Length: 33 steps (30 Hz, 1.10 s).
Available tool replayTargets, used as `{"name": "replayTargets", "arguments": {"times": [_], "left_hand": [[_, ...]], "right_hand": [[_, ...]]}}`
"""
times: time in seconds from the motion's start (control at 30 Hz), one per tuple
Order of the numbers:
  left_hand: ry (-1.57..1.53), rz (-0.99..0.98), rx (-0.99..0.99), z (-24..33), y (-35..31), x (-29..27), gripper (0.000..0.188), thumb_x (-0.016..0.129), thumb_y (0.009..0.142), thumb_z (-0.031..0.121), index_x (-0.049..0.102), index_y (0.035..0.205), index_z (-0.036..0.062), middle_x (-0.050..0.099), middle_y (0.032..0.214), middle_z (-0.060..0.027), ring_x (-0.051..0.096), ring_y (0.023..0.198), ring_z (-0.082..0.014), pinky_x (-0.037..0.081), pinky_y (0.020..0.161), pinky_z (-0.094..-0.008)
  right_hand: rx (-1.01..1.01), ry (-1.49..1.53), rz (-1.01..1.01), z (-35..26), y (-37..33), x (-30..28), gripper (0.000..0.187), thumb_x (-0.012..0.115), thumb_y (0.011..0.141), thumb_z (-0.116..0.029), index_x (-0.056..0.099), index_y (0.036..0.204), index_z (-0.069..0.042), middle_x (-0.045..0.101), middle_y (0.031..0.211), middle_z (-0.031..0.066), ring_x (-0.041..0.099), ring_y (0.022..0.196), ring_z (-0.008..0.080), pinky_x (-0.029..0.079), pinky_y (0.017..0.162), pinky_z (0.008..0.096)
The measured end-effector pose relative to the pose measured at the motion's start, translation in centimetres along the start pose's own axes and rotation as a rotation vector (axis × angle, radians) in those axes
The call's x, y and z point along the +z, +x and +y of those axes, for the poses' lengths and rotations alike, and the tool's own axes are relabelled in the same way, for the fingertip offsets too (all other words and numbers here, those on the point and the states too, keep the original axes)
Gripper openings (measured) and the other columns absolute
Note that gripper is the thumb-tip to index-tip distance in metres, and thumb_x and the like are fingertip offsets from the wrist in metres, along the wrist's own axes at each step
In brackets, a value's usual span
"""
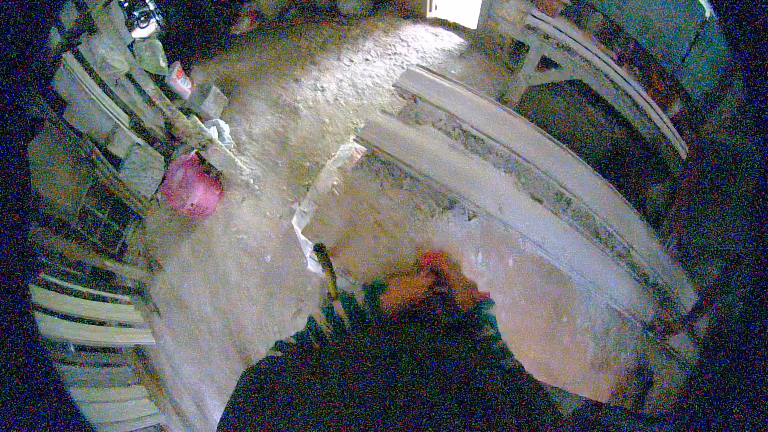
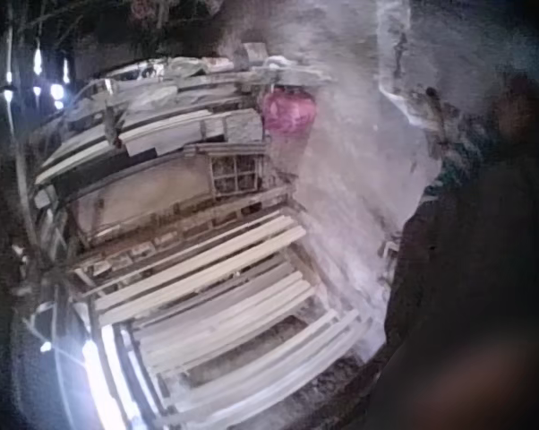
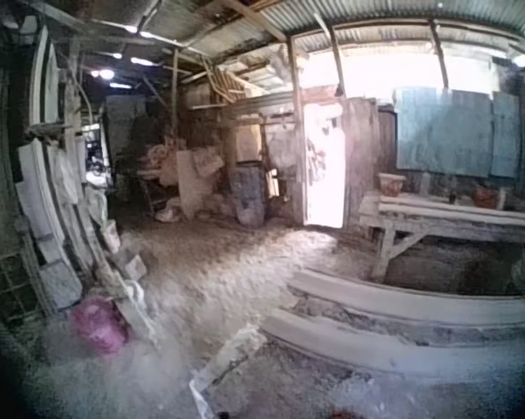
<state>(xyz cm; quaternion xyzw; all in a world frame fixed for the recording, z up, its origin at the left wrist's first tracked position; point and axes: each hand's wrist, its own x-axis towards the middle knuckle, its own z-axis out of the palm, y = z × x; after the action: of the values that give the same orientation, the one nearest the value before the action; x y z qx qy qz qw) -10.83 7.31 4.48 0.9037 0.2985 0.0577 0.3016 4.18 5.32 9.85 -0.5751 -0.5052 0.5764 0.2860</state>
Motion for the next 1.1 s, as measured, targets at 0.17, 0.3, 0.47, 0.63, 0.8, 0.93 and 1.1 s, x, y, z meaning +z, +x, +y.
{"name": "replayTargets", "arguments": {"times": [0.17, 0.3, 0.47, 0.63, 0.8, 0.93, 1.1], "left_hand": [[-0.183, 0.027, -0.305, -0.7, 0.7, -0.5, 0.058, 0.037, 0.095, 0.051, 0.048, 0.118, -0.0009, 0.059, 0.104, -0.0284, 0.063, 0.077, -0.0431, 0.050, 0.057, -0.0522], [-0.122, 0.119, -0.191, -5.4, 2.5, -0.3, 0.049, 0.039, 0.095, 0.045, 0.050, 0.114, 0.0005, 0.063, 0.099, -0.0247, 0.063, 0.074, -0.0429, 0.050, 0.056, -0.0504], [-0.186, 0.071, -0.028, -2.5, 0.7, 2.2, 0.050, 0.038, 0.096, 0.044, 0.041, 0.124, 0.0026, 0.063, 0.102, -0.0215, 0.064, 0.081, -0.0396, 0.052, 0.064, -0.0476], [-0.293, 0.227, -0.124, -3.8, 1.5, -0.9, 0.052, 0.040, 0.095, 0.048, 0.044, 0.120, 0.0025, 0.063, 0.102, -0.0218, 0.063, 0.084, -0.0409, 0.050, 0.074, -0.0478], [-0.257, 0.145, -0.084, -6.0, 3.5, -0.7, 0.051, 0.042, 0.094, 0.048, 0.048, 0.115, 0.0022, 0.062, 0.101, -0.0237, 0.062, 0.082, -0.0426, 0.050, 0.072, -0.0496], [-0.237, 0.031, -0.174, -1.9, 1.5, 2.2, 0.057, 0.043, 0.093, 0.049, 0.040, 0.125, 0.0015, 0.059, 0.107, -0.0272, 0.062, 0.081, -0.0439, 0.051, 0.064, -0.0501], [-0.369, 0.136, -0.216, -2.6, 1.4, -0.9, 0.057, 0.042, 0.093, 0.048, 0.038, 0.127, 0.0026, 0.060, 0.104, -0.0294, 0.062, 0.082, -0.0442, 0.050, 0.066, -0.0524]], "right_hand": [[0.101, 0.289, -0.031, 0.3, 2.7, 0.6, 0.034, 0.048, 0.093, -0.037, 0.055, 0.120, -0.018, 0.066, 0.097, 0.0101, 0.065, 0.082, 0.0287, 0.051, 0.071, 0.0400], [-0.407, -0.758, 0.142, 0.4, 5.3, 0.1, 0.035, 0.045, 0.095, -0.031, 0.053, 0.121, -0.009, 0.064, 0.087, 0.0029, 0.063, 0.078, 0.0222, 0.050, 0.069, 0.0355], [0.038, -0.040, 0.024, 0.8, 0.7, -0.4, 0.048, 0.050, 0.091, -0.043, 0.050, 0.123, -0.007, 0.063, 0.084, 0.0042, 0.061, 0.074, 0.0221, 0.048, 0.071, 0.0327], [0.210, -0.399, 0.086, 0.0, 4.3, -0.6, 0.045, 0.055, 0.085, -0.041, 0.051, 0.125, -0.019, 0.066, 0.083, 0.0149, 0.064, 0.078, 0.0334, 0.049, 0.069, 0.0423], [-0.146, -0.717, 0.151, 0.2, 4.8, -1.1, 0.044, 0.054, 0.085, -0.035, 0.049, 0.127, -0.022, 0.066, 0.099, 0.0159, 0.063, 0.089, 0.0391, 0.049, 0.072, 0.0466], [-0.224, -0.666, 0.108, -0.3, -0.9, -0.6, 0.048, 0.055, 0.085, -0.031, 0.045, 0.132, -0.023, 0.064, 0.106, 0.0170, 0.063, 0.091, 0.0393, 0.050, 0.075, 0.0455], [-0.155, -0.686, 0.156, -2.4, 1.6, 0.0, 0.050, 0.056, 0.085, -0.030, 0.045, 0.133, -0.022, 0.064, 0.106, 0.0163, 0.063, 0.089, 0.0386, 0.051, 0.077, 0.0434]]}}
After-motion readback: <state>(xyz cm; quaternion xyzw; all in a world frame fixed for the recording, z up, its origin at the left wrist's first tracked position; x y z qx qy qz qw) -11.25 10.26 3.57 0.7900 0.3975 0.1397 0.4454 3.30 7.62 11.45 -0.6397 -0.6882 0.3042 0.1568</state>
